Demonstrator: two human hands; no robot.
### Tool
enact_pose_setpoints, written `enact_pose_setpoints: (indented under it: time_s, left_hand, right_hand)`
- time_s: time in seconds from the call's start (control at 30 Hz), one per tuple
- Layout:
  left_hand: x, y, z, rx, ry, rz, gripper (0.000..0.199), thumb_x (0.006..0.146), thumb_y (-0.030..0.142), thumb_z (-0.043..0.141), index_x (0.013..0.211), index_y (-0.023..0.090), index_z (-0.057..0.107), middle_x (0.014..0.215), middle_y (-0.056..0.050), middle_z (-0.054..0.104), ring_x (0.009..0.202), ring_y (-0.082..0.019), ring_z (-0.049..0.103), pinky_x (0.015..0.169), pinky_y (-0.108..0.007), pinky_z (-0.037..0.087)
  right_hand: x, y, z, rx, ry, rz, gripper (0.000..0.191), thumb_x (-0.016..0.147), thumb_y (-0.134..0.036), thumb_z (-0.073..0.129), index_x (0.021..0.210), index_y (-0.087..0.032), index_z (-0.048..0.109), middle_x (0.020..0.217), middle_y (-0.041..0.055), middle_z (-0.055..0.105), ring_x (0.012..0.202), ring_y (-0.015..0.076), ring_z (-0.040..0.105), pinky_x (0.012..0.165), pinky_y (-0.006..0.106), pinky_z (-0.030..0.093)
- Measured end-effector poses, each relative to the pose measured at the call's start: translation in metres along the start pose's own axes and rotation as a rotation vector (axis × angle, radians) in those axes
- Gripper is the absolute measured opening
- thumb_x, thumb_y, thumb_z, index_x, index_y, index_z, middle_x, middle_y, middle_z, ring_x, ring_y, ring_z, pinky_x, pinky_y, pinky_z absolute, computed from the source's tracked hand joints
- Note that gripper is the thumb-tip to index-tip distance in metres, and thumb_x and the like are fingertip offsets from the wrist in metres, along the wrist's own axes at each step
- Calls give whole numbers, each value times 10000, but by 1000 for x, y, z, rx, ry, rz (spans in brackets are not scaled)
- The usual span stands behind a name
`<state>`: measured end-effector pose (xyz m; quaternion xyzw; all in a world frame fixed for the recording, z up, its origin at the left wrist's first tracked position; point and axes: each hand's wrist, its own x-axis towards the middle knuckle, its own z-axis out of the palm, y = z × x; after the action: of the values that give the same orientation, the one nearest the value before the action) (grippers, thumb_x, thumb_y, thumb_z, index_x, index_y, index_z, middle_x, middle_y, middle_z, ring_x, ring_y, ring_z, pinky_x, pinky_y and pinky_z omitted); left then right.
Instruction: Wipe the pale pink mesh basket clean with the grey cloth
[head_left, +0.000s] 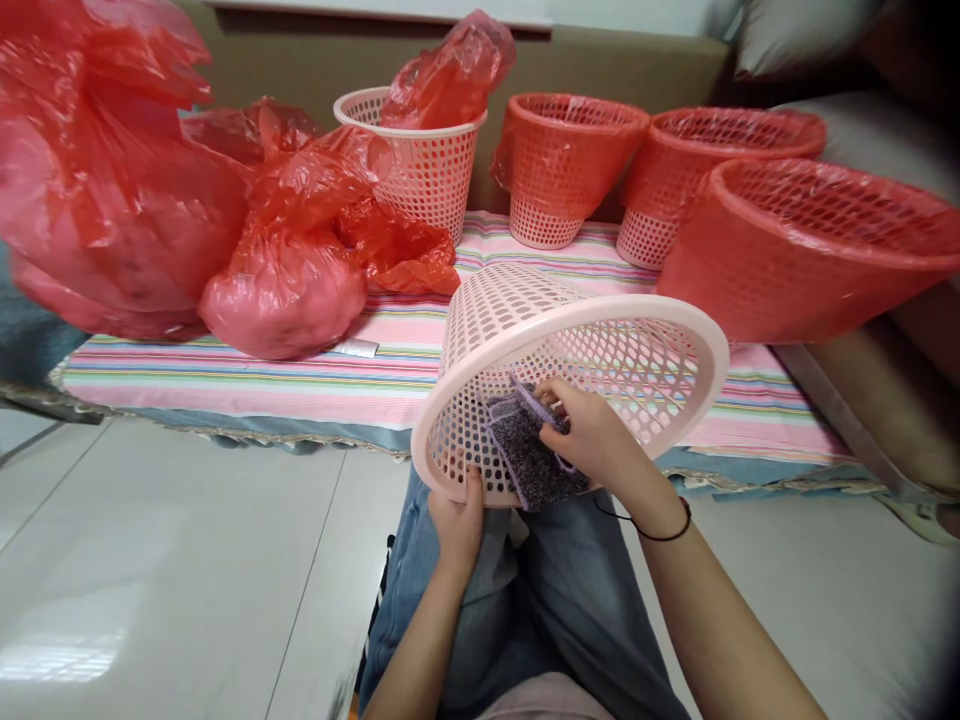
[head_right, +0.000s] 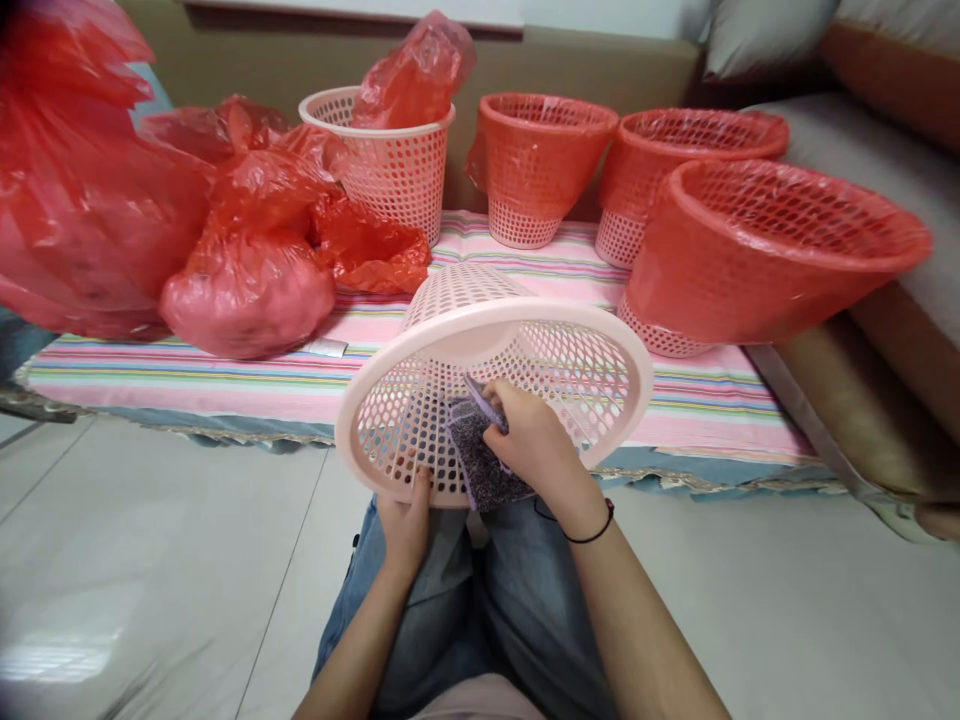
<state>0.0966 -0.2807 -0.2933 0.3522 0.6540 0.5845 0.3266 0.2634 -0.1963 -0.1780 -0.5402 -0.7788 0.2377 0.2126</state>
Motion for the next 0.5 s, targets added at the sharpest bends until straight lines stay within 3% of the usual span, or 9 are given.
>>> enact_pose_setpoints:
  time_s: [0.1, 0.17, 0.23, 0.33, 0.43, 0.5]
  left_hand:
    - [1, -4, 0, -19, -7, -9, 466, 763, 418, 683, 1138, 142, 663, 1178, -141, 710, 1157, -292, 649, 1037, -425, 493]
    - [0, -6, 0, -29, -18, -6, 454, 769, 412, 683, 1134, 141, 667, 1166, -137, 716, 1144, -289, 656, 1025, -424, 503]
    - [0, -6, -1, -32, -24, 8, 437, 782, 396, 675, 1139, 145, 667, 1170, -131, 716, 1146, -284, 655, 1023, -419, 505]
    - [0, -5, -2, -29, -20, 21, 419, 784, 371, 678, 1142, 152, 668, 1183, -123, 712, 1158, -284, 649, 1034, -418, 497]
    - [1, -6, -3, -32, -24, 16, 432, 785, 368, 679, 1157, 148, 660, 1192, -133, 706, 1145, -292, 656, 1017, -430, 508]
    - [1, -8, -3, -33, -20, 6, 440, 785, 381, 676, 1158, 147, 659, 1194, -141, 702, 1140, -300, 657, 1011, -447, 511]
  right_hand:
    - [-5, -10, 12, -112, -229, 49, 230, 854, -119, 504, 1050, -193, 600, 951, 49, 677, 871, 191, 645, 760, 273, 455]
    - [-8, -20, 28, -286, -285, 86, 182, 905, -222, 529, 1062, -180, 609, 1022, 83, 660, 908, 217, 647, 759, 289, 463]
    - [-9, -31, 44, -470, -257, 120, 216, 886, -283, 582, 1071, -172, 597, 1081, 107, 631, 939, 253, 644, 729, 302, 467]
    - [-7, -41, 58, -604, -206, 156, 266, 841, -193, 593, 1102, -167, 555, 1090, 123, 622, 939, 270, 649, 698, 303, 463]
    - [-1, -35, 55, -547, -196, 163, 294, 811, -95, 529, 1097, -162, 530, 1009, 115, 653, 866, 250, 665, 685, 303, 450]
    - [2, -24, 46, -379, -146, 161, 310, 772, -81, 534, 1069, -167, 516, 933, 83, 669, 837, 233, 663, 694, 295, 444]
